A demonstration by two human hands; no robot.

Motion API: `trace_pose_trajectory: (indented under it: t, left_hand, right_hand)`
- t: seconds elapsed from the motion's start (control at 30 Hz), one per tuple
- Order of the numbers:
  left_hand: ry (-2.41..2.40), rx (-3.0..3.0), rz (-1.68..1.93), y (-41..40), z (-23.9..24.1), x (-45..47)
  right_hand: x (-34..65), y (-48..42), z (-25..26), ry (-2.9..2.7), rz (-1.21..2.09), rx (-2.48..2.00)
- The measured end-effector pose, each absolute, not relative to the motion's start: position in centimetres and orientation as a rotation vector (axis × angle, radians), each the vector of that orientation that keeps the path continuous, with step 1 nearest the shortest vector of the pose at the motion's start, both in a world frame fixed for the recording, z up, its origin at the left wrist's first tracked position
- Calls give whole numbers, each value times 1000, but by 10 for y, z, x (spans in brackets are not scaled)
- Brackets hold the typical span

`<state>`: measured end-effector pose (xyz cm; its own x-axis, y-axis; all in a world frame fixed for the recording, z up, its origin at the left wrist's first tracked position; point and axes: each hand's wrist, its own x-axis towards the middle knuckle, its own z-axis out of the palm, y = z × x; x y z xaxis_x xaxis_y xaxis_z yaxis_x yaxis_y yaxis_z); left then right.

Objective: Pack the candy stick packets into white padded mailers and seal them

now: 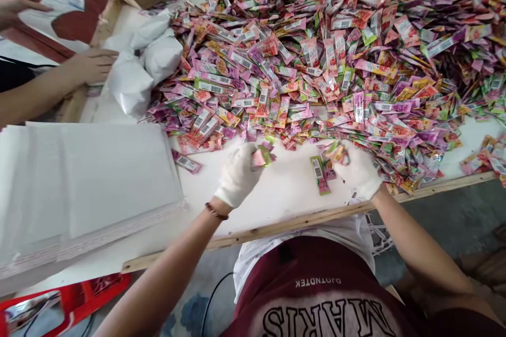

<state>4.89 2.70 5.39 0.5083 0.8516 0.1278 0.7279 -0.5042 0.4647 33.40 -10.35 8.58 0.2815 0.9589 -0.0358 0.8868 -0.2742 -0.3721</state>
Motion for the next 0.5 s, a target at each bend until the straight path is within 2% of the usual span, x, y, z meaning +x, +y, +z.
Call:
trace_pose_trajectory:
  t: [0.13,0.27,0.5]
  left_hand:
    - [1589,2214,664,52,73,5]
    - [1816,2023,675,76,72,4]
    - [1682,2304,346,85,55,18]
  right_hand:
    - [358,-101,92,-1404,522,-2219]
    - [345,-83,83,-1438,449,-2379]
    - [358,-80,89,-1686,302,-2152]
